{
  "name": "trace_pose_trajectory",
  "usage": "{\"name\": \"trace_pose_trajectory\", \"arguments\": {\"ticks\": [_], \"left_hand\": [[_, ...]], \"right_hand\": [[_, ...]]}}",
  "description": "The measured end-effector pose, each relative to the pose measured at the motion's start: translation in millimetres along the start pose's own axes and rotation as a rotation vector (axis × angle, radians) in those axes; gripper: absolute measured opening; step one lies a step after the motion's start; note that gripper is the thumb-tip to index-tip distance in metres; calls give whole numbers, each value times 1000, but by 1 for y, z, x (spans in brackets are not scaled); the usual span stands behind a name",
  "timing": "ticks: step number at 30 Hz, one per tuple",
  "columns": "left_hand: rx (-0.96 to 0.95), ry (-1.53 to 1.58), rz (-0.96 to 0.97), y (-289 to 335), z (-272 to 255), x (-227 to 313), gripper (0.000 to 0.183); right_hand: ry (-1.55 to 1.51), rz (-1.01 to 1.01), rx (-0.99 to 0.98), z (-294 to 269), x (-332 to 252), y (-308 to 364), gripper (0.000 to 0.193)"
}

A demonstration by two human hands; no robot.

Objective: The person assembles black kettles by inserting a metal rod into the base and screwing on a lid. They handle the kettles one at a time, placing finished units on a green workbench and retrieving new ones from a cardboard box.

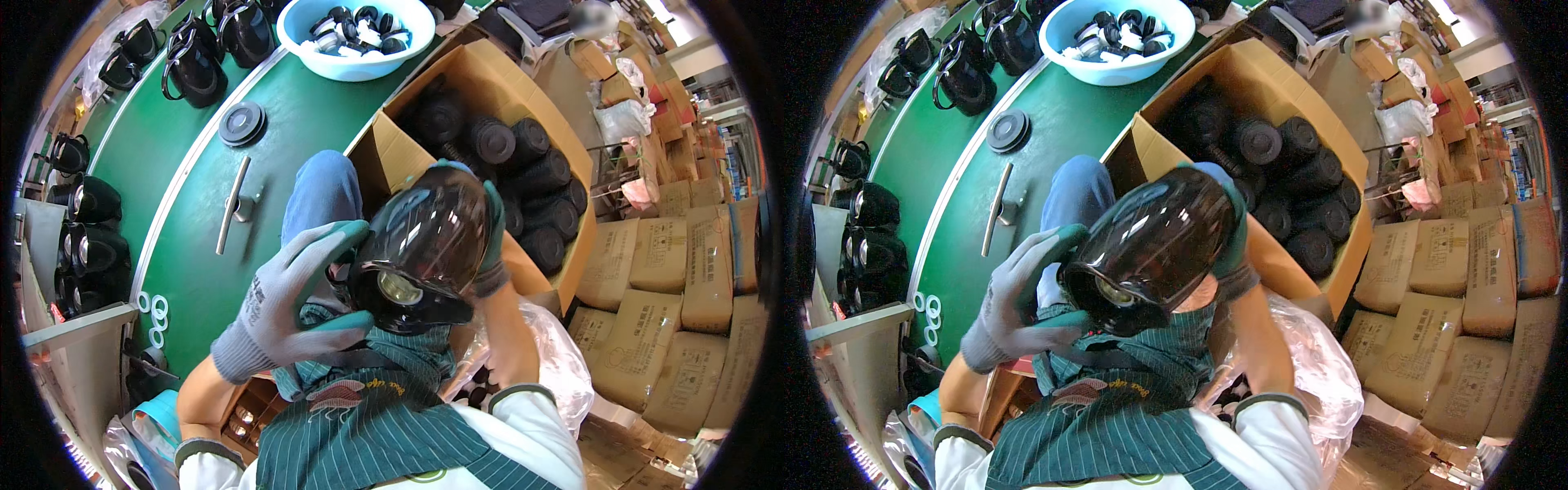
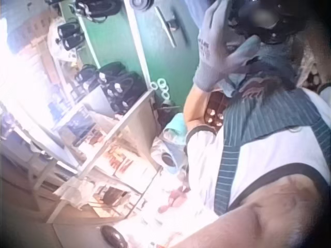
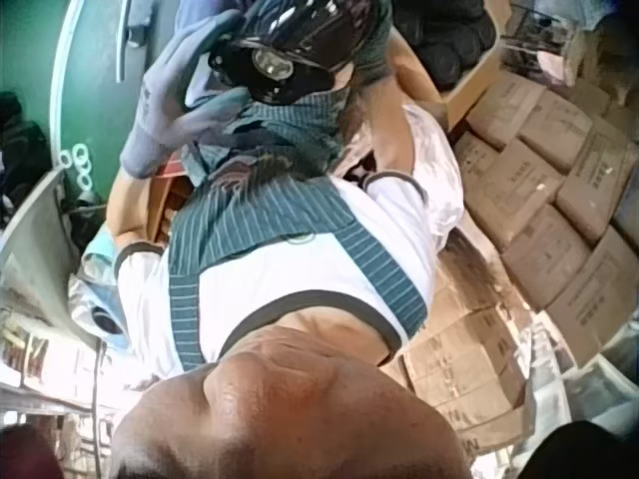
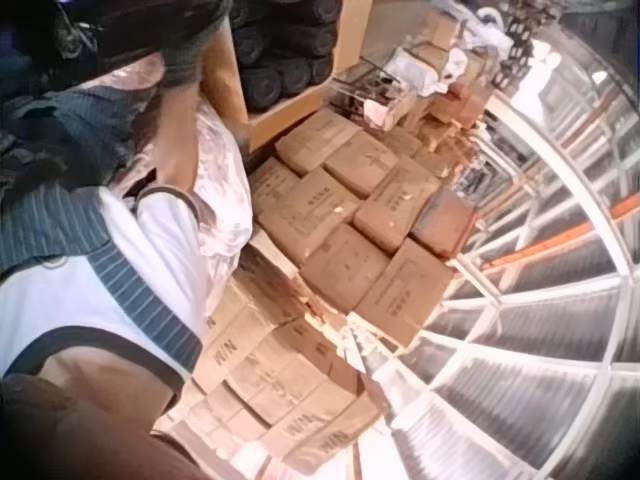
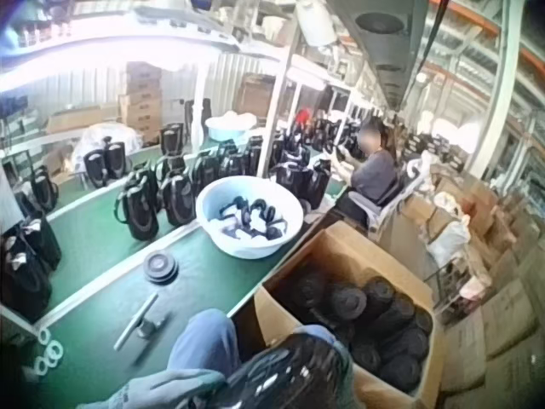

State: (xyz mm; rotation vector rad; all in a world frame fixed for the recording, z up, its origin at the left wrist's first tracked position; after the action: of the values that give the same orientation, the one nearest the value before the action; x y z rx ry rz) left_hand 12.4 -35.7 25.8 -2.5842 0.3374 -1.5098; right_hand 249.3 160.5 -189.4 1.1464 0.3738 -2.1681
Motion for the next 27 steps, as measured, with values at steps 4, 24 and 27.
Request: {"name": "trace_pose_trajectory", "arguments": {"ticks": [4,24,27], "left_hand": [[494,-414,22,5,18,5,75],[606,-559,236,-35,6,41,60],[590,-541,279,-23,-1,37,55]], "right_hand": [[285,-68,-29,38,-37,-9,50],[-439,32,68,43,39,49,64],[-481,77,71,43,50,55,66]]}}
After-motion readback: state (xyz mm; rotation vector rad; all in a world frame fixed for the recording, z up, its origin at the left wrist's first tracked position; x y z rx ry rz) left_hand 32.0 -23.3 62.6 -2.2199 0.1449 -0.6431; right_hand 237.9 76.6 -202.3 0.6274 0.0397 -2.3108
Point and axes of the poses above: each hand's wrist, its own y-axis away from the middle knuckle, its own z-axis out of the palm, x = y × z, the point moved 2 cm from there along -y, towards the middle knuckle, and after that the axes turned 2 degrees about -x, right-handed, at the moved point
